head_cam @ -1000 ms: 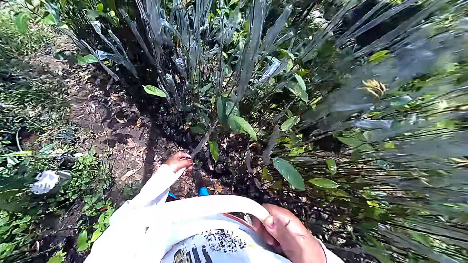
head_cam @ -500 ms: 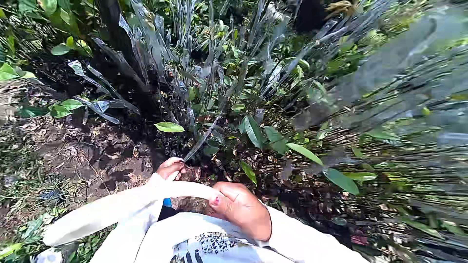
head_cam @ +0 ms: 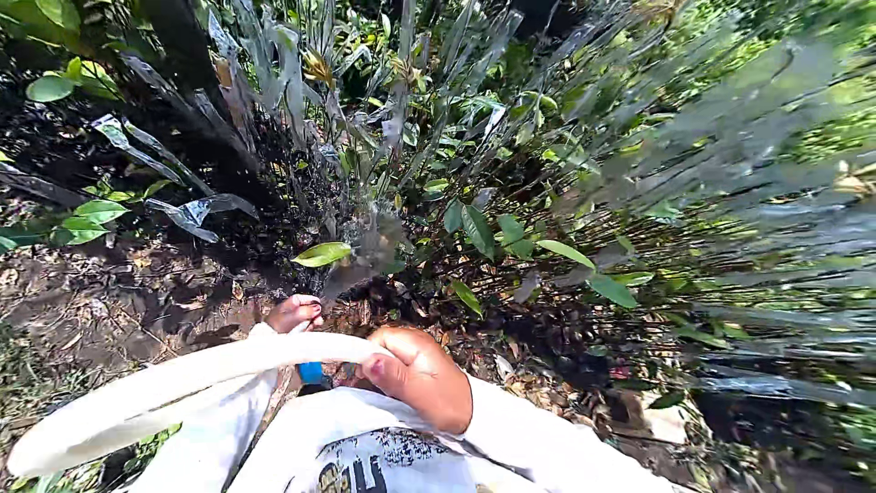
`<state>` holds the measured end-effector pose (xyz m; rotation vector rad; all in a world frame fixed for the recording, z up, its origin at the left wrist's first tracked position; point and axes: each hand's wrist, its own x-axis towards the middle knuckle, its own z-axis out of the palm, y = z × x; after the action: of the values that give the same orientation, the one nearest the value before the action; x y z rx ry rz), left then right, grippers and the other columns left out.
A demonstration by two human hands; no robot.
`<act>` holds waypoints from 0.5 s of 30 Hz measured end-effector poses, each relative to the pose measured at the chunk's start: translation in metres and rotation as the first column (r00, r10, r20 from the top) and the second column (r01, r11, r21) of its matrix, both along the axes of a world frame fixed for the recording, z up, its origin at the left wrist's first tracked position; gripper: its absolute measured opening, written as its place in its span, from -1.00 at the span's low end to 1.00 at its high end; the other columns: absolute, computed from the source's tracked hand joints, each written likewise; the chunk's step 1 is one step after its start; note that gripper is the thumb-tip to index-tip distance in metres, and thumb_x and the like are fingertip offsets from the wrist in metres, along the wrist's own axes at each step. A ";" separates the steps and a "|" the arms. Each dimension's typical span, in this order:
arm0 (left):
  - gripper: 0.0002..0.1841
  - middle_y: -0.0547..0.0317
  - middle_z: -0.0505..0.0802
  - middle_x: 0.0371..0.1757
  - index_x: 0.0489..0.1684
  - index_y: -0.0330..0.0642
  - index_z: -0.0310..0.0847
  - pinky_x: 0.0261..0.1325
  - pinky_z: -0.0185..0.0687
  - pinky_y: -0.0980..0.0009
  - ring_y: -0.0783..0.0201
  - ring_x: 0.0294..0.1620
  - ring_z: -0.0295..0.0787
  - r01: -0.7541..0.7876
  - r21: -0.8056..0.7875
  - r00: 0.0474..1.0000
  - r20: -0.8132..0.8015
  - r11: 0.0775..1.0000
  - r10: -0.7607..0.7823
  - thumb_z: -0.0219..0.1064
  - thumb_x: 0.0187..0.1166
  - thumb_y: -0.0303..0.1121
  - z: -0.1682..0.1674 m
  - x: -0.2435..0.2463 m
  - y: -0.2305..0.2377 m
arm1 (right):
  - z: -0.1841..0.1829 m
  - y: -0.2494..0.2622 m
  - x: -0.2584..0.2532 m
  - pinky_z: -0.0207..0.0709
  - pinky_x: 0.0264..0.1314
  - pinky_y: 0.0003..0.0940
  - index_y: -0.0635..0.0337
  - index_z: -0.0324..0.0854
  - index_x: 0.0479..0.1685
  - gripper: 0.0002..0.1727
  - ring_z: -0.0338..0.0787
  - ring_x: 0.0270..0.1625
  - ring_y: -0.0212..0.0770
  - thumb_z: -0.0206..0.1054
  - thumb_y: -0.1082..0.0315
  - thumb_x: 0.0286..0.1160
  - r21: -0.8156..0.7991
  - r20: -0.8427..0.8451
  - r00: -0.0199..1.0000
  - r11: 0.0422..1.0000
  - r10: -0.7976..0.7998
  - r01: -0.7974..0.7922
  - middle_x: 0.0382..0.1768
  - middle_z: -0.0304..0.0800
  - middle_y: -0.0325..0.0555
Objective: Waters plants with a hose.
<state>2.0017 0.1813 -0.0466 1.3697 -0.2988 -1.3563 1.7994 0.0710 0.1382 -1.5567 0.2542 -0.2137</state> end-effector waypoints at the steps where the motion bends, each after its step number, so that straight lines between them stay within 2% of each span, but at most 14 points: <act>1: -0.79 0.47 0.74 -0.61 -0.14 -0.29 0.53 -0.55 0.46 0.71 0.66 -0.70 0.51 0.046 0.007 0.999 -0.004 0.999 -0.046 -0.06 0.67 -0.63 -0.003 -0.010 -0.011 | -0.004 -0.006 -0.020 0.34 -0.41 -0.77 0.18 0.64 -0.29 -0.63 0.43 -0.49 -0.77 0.21 0.07 0.73 0.002 0.000 0.999 0.999 -0.044 0.044 -0.53 0.52 -0.57; 3: -0.81 0.42 0.74 -0.60 -0.15 -0.29 0.52 -0.58 0.49 0.70 0.63 -0.71 0.54 0.049 0.014 0.998 -0.037 0.999 -0.049 -0.04 0.68 -0.61 -0.003 -0.035 -0.030 | -0.010 -0.016 -0.060 0.35 -0.42 -0.80 0.08 0.64 -0.28 -0.62 0.44 -0.49 -0.81 0.20 -0.02 0.73 -0.012 0.024 0.992 0.992 -0.123 0.123 -0.52 0.56 -0.62; 5: -0.88 0.29 0.75 -0.54 0.04 -0.40 0.46 -0.57 0.53 0.64 0.54 -0.67 0.59 -0.012 0.076 1.000 -0.026 0.997 0.014 0.11 0.69 -0.60 0.008 -0.056 -0.048 | -0.016 -0.023 -0.096 0.34 -0.44 -0.81 0.00 0.65 -0.23 -0.59 0.44 -0.49 -0.81 0.17 -0.12 0.74 -0.025 0.072 0.982 0.983 -0.177 0.180 -0.52 0.56 -0.63; 8: -0.72 0.22 0.74 -0.46 0.26 -0.46 0.41 -0.54 0.55 0.61 0.50 -0.63 0.60 -0.017 0.184 0.997 0.076 0.983 0.003 0.23 0.67 -0.55 0.026 -0.076 -0.076 | -0.023 -0.026 -0.142 0.36 -0.42 -0.86 -0.13 0.68 -0.15 -0.63 0.47 -0.47 -0.86 0.15 -0.16 0.72 -0.044 0.121 0.958 0.963 -0.259 0.266 -0.49 0.60 -0.69; 11: -0.70 0.19 0.74 -0.43 0.28 -0.45 0.43 -0.48 0.54 0.58 0.49 -0.60 0.59 -0.002 0.215 0.988 0.150 0.977 -0.031 0.26 0.67 -0.53 0.031 -0.097 -0.093 | -0.022 -0.030 -0.182 0.39 -0.39 -0.89 -0.18 0.71 -0.09 -0.64 0.53 -0.43 -0.87 0.14 -0.17 0.72 -0.063 0.136 0.945 0.949 -0.299 0.309 -0.45 0.66 -0.71; 15: -0.70 0.15 0.76 -0.45 0.27 -0.44 0.45 -0.51 0.52 0.57 0.47 -0.63 0.58 0.015 0.195 0.985 0.168 0.981 -0.049 0.29 0.67 -0.52 0.033 -0.117 -0.106 | -0.031 -0.037 -0.216 0.43 -0.34 -0.89 -0.20 0.73 0.03 -0.64 0.58 -0.38 -0.85 0.13 -0.15 0.74 -0.046 0.190 0.938 0.952 -0.290 0.303 -0.35 0.75 -0.70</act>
<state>1.8851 0.0750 -0.0133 1.6551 -0.3121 -1.3220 1.5834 0.0340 0.1071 -1.5569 0.3407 -0.6058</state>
